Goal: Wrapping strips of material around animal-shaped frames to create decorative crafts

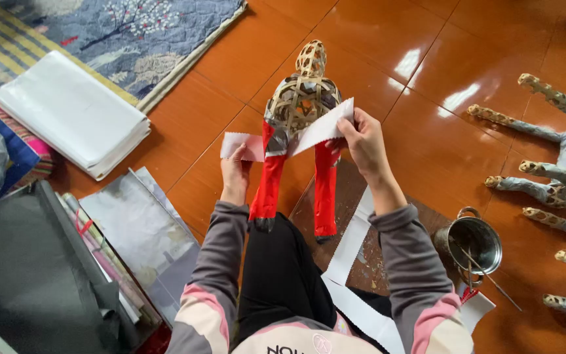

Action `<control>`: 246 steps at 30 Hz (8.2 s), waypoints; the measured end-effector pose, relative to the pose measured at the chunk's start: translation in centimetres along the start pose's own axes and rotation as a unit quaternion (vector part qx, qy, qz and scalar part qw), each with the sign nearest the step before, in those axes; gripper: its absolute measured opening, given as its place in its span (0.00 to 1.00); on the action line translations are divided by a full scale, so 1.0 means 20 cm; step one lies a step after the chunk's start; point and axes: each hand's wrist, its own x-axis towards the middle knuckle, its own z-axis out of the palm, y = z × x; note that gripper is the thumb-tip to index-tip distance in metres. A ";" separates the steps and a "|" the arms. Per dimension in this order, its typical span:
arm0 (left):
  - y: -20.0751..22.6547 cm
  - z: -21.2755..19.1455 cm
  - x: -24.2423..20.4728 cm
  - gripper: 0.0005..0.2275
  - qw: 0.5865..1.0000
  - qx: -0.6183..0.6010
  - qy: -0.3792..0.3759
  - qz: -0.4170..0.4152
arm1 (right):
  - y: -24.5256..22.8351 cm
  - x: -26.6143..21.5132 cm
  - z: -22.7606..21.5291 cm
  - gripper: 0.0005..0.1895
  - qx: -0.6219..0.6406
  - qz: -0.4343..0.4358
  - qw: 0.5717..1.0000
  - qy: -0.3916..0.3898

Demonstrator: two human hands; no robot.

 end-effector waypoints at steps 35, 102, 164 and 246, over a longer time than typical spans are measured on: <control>-0.09 0.47 -0.26 0.04 0.255 0.597 -0.185 0.738 | 0.19 -0.13 0.09 0.04 -0.093 0.070 0.988 0.106; -0.17 -0.48 -0.63 0.12 0.939 0.294 -0.118 -0.135 | 0.66 -0.79 -0.51 0.23 -0.057 0.110 0.986 0.115; -1.80 -0.70 -0.92 0.25 0.820 0.462 -0.160 -0.298 | 1.20 -1.28 -1.20 0.17 -0.213 0.416 0.855 0.225; -0.27 0.70 -1.14 0.24 0.954 0.260 -0.147 0.025 | 0.11 -0.49 -0.35 0.06 -0.169 0.056 0.984 -0.002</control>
